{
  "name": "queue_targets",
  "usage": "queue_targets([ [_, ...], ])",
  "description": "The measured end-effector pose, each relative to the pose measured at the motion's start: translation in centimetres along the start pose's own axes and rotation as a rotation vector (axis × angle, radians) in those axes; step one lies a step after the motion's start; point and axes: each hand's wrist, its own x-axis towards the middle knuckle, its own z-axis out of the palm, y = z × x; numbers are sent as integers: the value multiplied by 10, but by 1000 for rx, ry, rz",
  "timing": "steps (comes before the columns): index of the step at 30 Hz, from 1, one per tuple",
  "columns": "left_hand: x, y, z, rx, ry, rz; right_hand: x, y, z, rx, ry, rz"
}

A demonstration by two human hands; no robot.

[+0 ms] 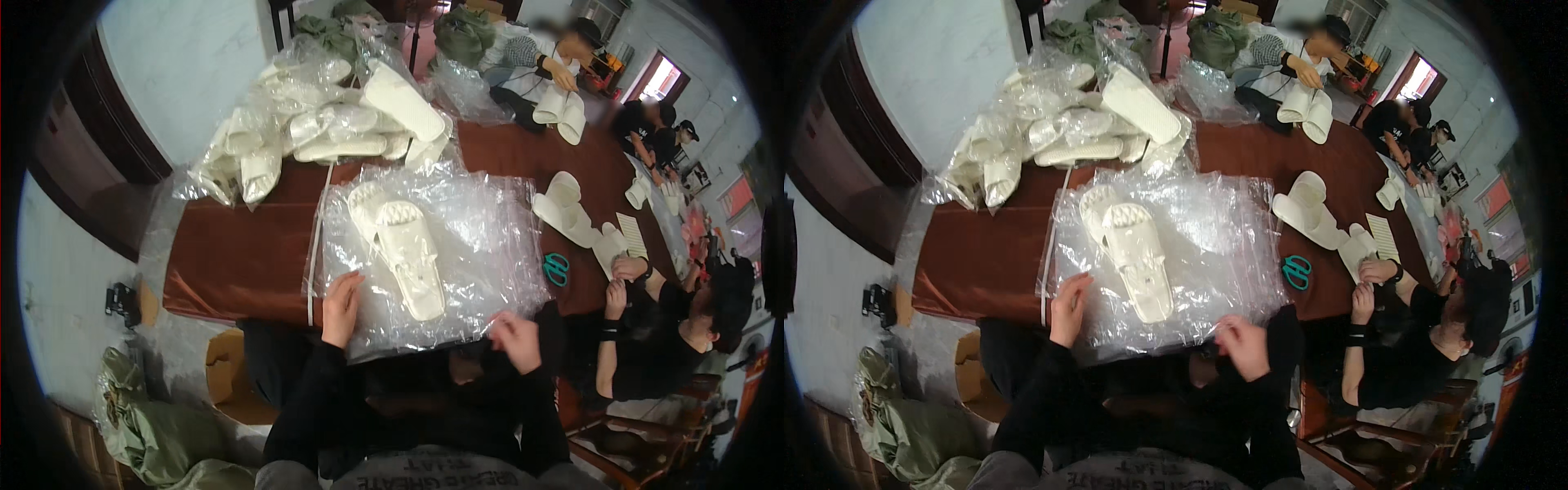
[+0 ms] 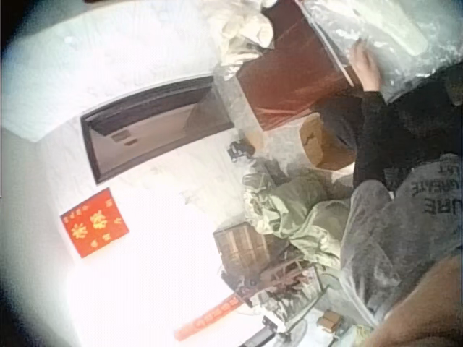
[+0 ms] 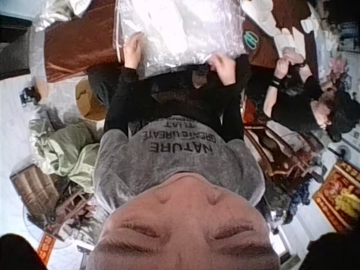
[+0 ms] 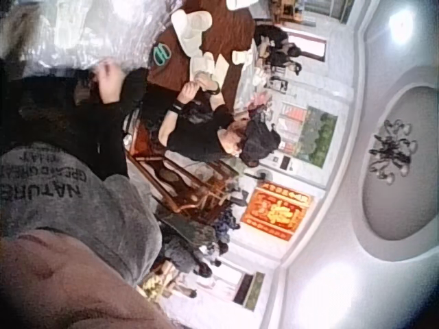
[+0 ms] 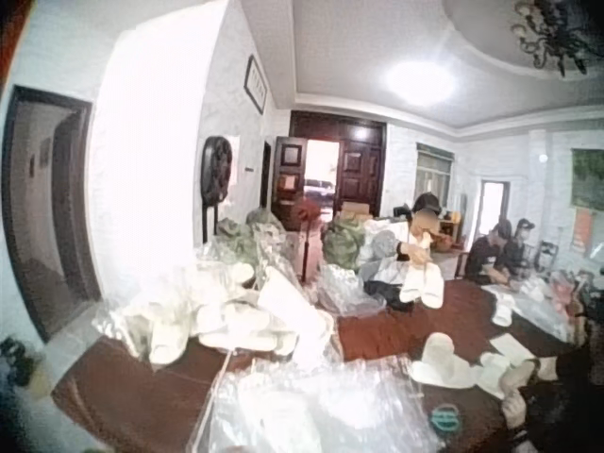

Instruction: Packing pairs of slippers into plastic bags at a manufacturing table.

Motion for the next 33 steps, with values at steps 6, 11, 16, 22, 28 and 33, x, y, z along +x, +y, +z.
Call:
queue_targets([
  [6, 2, -12, 12, -83, 31, -131, 47, 8, 81, 165, -94, -260],
  [11, -1, -18, 11, 80, 73, 34, 104, -13, 130, -310, 165, -295],
  [16, 0, -17, 14, 91, 67, 30, 143, 8, 134, -496, 63, -352],
  [22, 7, -16, 24, 109, 57, 69, 163, 44, 130, 460, 188, -147],
  [28, 7, -6, 22, 233, -41, 37, 177, 43, 140, 125, 395, 125],
  [33, 7, -10, 23, 247, -45, 60, 174, 27, 149, 693, 17, 10],
])
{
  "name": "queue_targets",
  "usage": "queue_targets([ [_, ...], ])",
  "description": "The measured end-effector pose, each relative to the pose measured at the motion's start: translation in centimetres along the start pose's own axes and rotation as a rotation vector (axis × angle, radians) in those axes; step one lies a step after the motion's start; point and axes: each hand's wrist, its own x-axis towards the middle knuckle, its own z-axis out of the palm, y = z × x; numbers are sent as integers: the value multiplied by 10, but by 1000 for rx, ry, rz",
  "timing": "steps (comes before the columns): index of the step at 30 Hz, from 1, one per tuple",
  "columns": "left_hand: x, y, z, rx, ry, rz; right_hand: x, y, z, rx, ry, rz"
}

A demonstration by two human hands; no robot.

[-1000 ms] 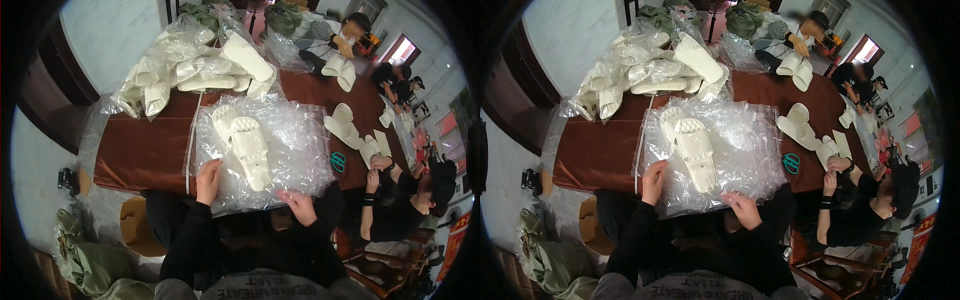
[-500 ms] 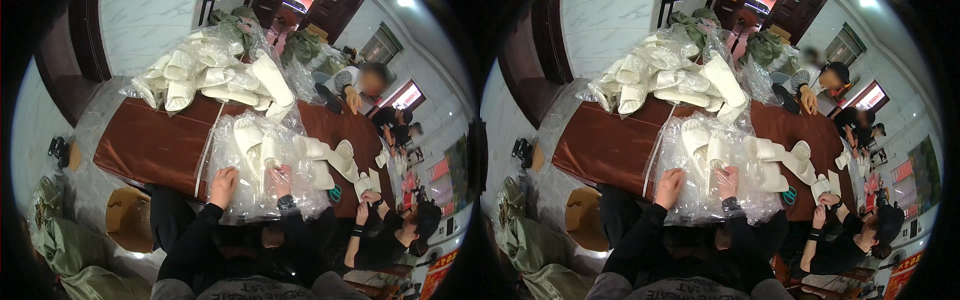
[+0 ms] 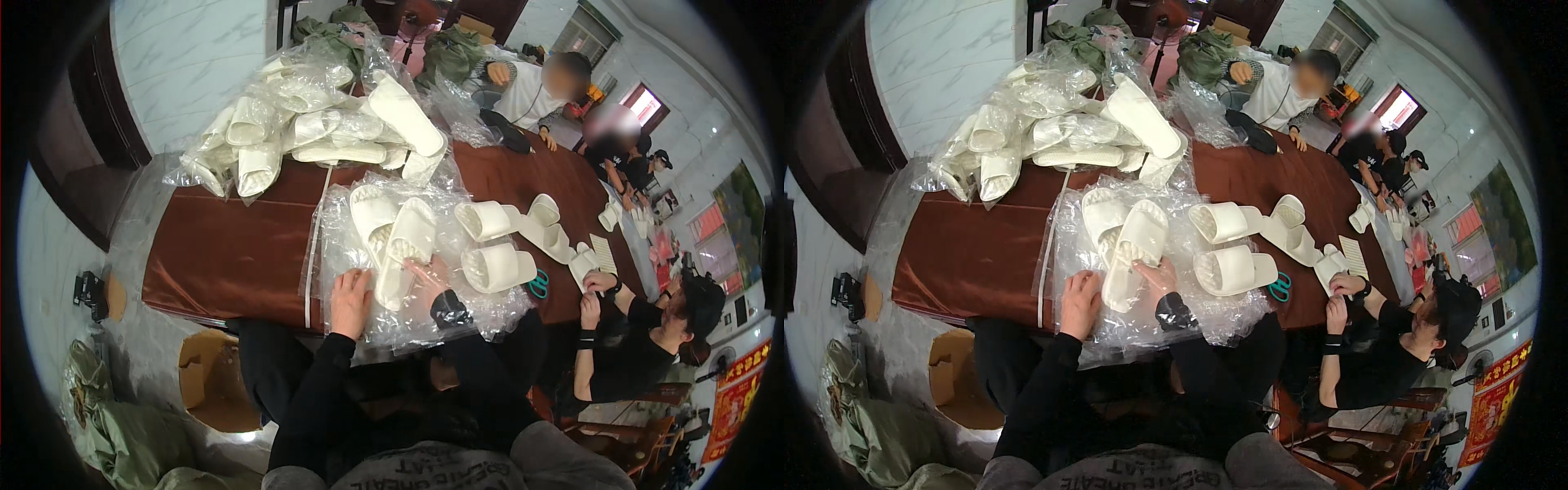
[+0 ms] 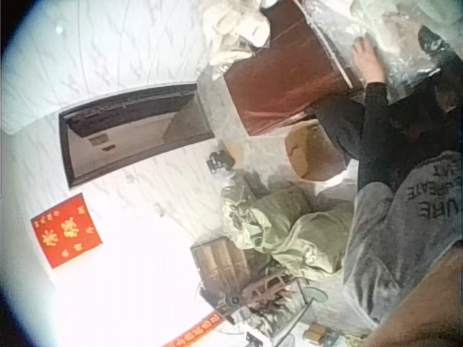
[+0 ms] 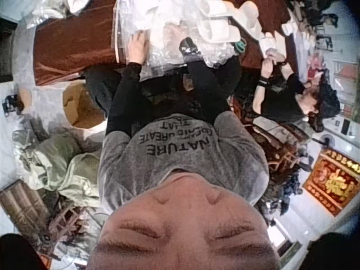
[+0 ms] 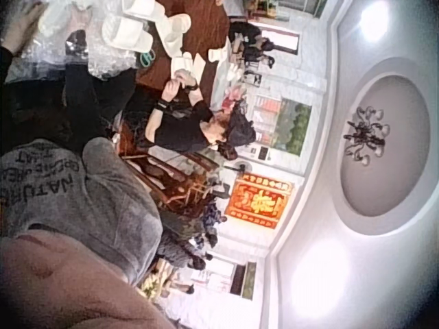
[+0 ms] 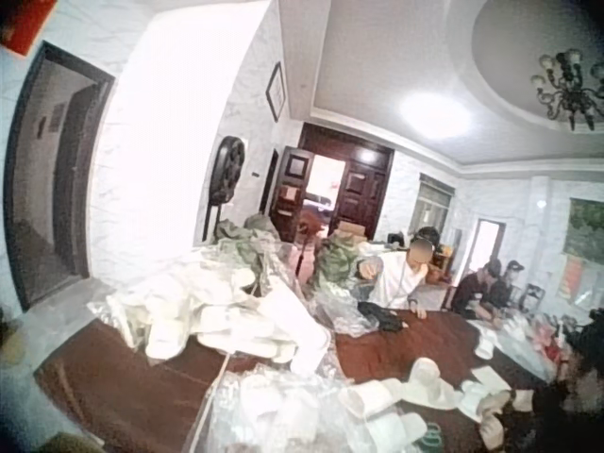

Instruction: Packing pairs of slippers into plastic bags at a manufacturing table.

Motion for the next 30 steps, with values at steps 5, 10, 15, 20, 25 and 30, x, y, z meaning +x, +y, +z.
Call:
queue_targets([
  [5, -9, -14, 3, 97, -13, -30, -13, -28, 46, -289, -32, 50],
  [10, -8, -17, 7, 97, 16, 7, -20, -48, 63, -289, -58, 57],
  [15, -2, -19, 8, -122, 108, -14, -43, -113, 28, 2, -240, 209],
  [20, -9, -40, 6, -124, 89, -70, -71, -185, -24, -902, -557, 33],
  [25, 11, -26, -21, -1371, 114, -713, -56, -180, -54, -411, -630, 486],
  [30, 39, -58, -36, -1277, -81, -542, 27, -150, -179, -962, -910, -107],
])
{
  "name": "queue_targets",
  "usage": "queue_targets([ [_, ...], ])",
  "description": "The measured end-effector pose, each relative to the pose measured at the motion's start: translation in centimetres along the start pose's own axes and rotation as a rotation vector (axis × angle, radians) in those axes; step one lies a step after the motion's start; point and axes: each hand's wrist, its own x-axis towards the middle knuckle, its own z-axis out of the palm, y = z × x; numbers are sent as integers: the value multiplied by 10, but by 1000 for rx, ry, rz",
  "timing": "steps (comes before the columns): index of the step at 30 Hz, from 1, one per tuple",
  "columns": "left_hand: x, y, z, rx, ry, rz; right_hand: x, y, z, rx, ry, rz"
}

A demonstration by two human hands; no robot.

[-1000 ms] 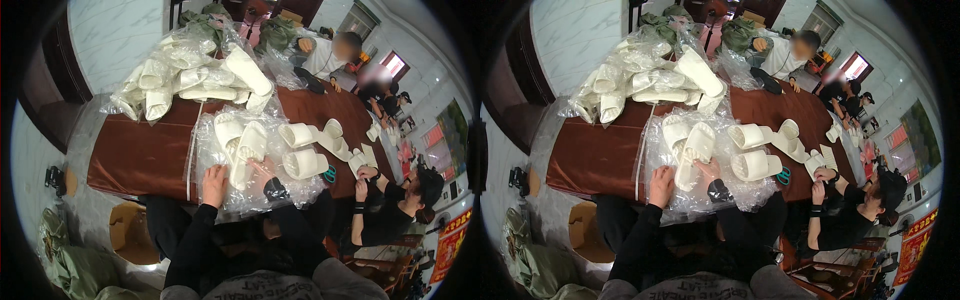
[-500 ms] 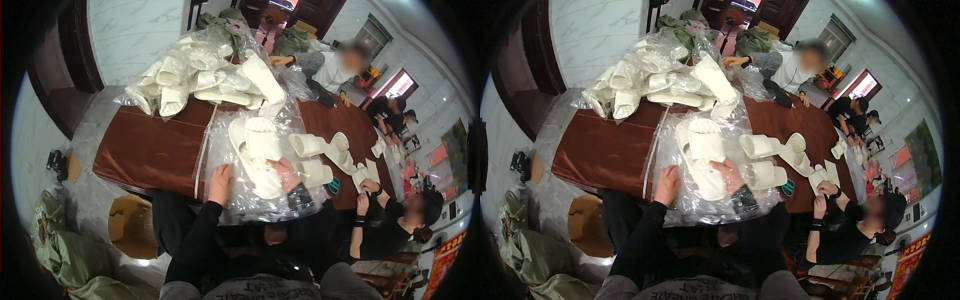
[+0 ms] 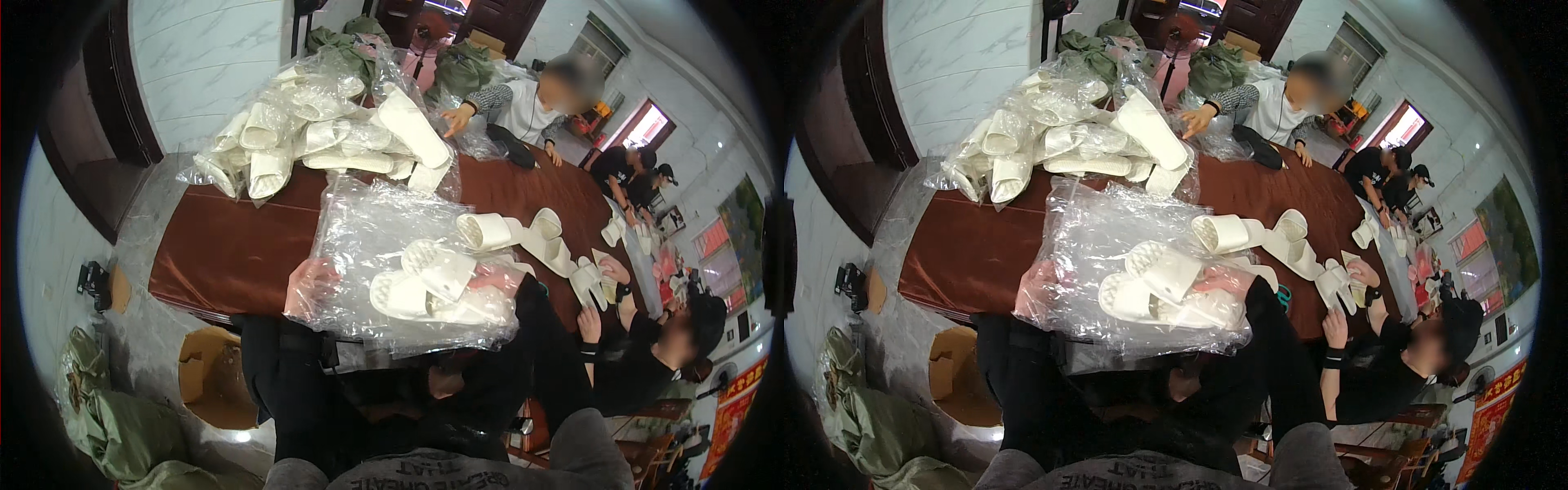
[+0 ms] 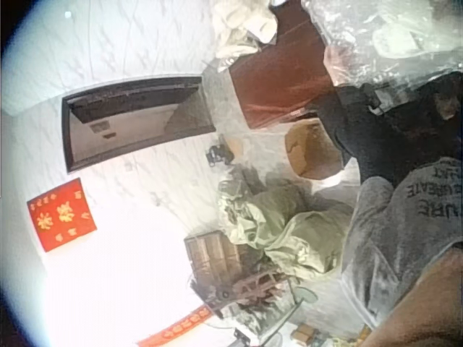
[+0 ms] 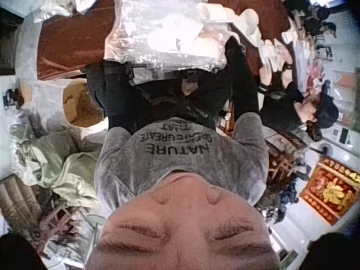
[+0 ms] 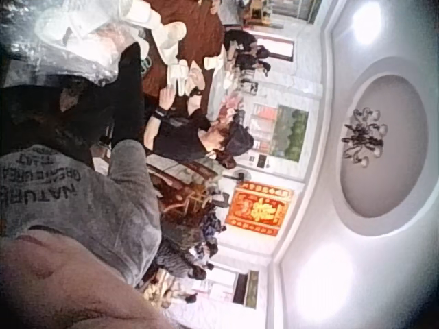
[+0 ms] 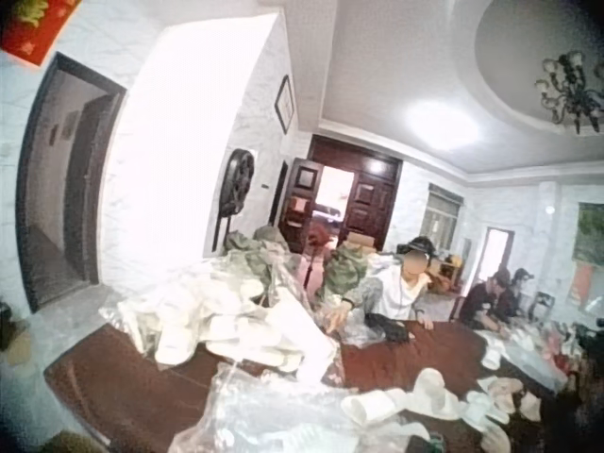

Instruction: Packing pairs of slippers into plastic bags at a manufacturing table.

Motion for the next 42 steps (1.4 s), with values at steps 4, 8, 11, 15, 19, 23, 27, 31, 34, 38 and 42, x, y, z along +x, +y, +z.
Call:
queue_targets([
  [4, -50, 29, 1, -407, -114, -327, 37, -85, 21, 370, 74, 422],
  [8, -61, 21, 44, -286, -124, -246, 10, -113, 1, 194, 80, 270],
  [11, -74, 26, -2, -24, -43, -138, -6, -111, -7, 42, 61, 84],
  [15, -78, 71, -8, 608, 779, 485, 16, -92, 23, 660, 317, 595],
  [19, -47, 71, 67, 1531, -7, 774, -3, -66, 19, 617, 360, 517],
  [23, -24, -7, 20, 1582, 36, 339, -18, -120, -1, 439, 229, 595],
  [27, -13, -27, 30, 1657, 140, 355, -113, -109, -45, 250, 446, 581],
  [31, -14, -23, 38, 1756, 185, 345, -116, -162, -19, 303, 1092, 141],
  [34, -16, -25, 37, 1773, 189, 307, -60, -197, 36, 306, 1030, 208],
  [38, -13, -36, 16, 2036, 122, 118, 55, -173, 149, 79, 717, -53],
  [42, -17, -35, 31, 1781, 177, 364, 77, -84, 139, 35, 830, 219],
])
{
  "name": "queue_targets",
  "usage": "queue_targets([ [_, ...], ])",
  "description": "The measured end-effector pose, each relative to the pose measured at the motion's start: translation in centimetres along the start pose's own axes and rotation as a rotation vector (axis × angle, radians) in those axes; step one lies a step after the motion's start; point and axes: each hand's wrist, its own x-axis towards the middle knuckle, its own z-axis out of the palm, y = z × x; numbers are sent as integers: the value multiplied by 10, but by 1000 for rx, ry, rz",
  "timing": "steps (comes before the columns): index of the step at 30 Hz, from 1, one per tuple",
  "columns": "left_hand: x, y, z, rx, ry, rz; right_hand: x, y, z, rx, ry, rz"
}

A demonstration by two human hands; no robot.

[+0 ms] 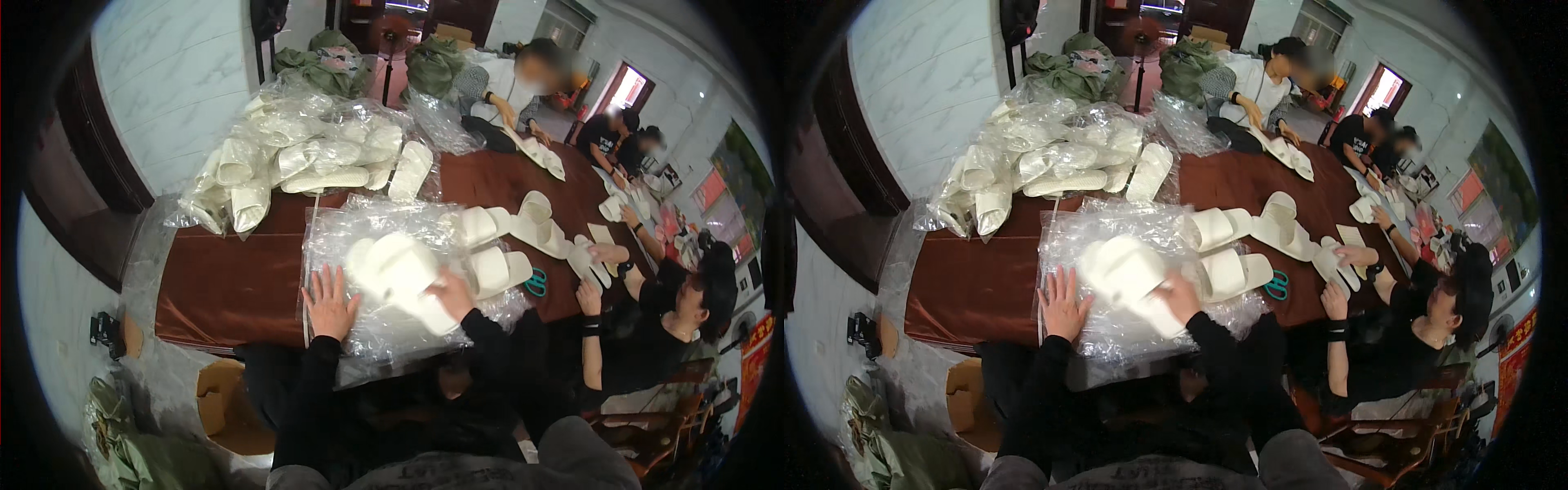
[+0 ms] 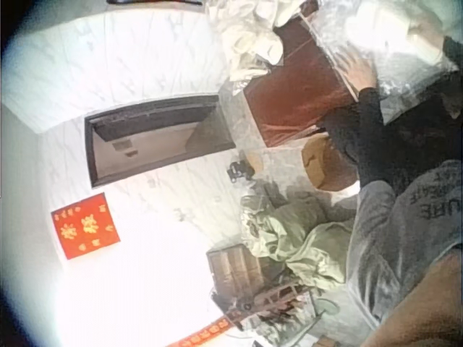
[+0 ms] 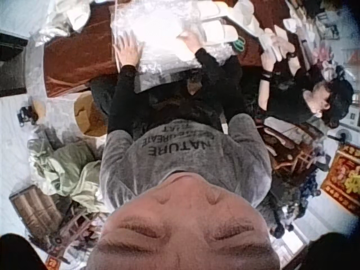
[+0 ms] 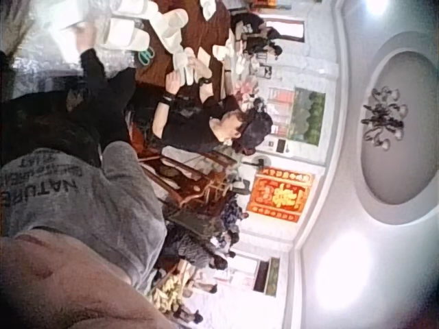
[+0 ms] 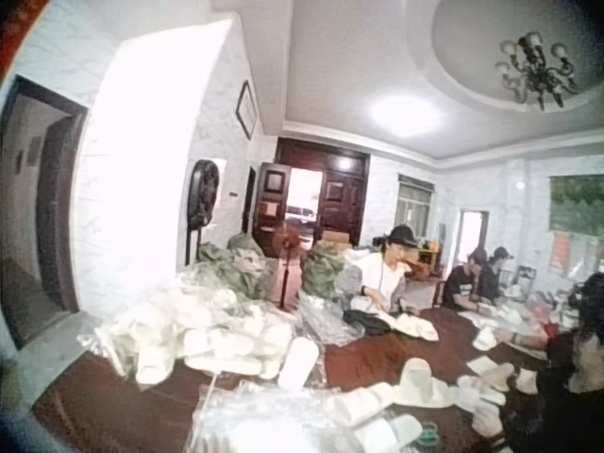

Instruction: Packing pairs of slippers into plastic bags at a manufacturing table.

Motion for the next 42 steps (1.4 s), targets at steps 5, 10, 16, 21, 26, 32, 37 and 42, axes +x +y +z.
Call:
queue_targets([
  [5, 3, 10, -4, 73, -49, 12, 46, 31, -99, -3, 288, -111],
  [10, 0, -2, 0, 74, -45, -32, 33, 5, -183, 509, 101, 261],
  [16, 7, 8, -3, 125, -93, -33, 44, 68, -311, 570, 333, 376],
  [21, 6, 4, -1, 158, -90, -12, 63, 103, -327, 55, 639, 461],
  [26, 6, 5, 0, 164, -98, -19, 51, 137, -212, 11, 197, 370],
  [32, 5, 4, 0, 152, -92, -22, 65, 101, -114, 0, 133, 42],
  [37, 3, 1, 8, 172, -86, -18, 75, 74, -196, 304, 148, 193],
  [42, 5, 0, 0, 137, -86, -27, 94, -33, -262, 516, 145, 150],
])
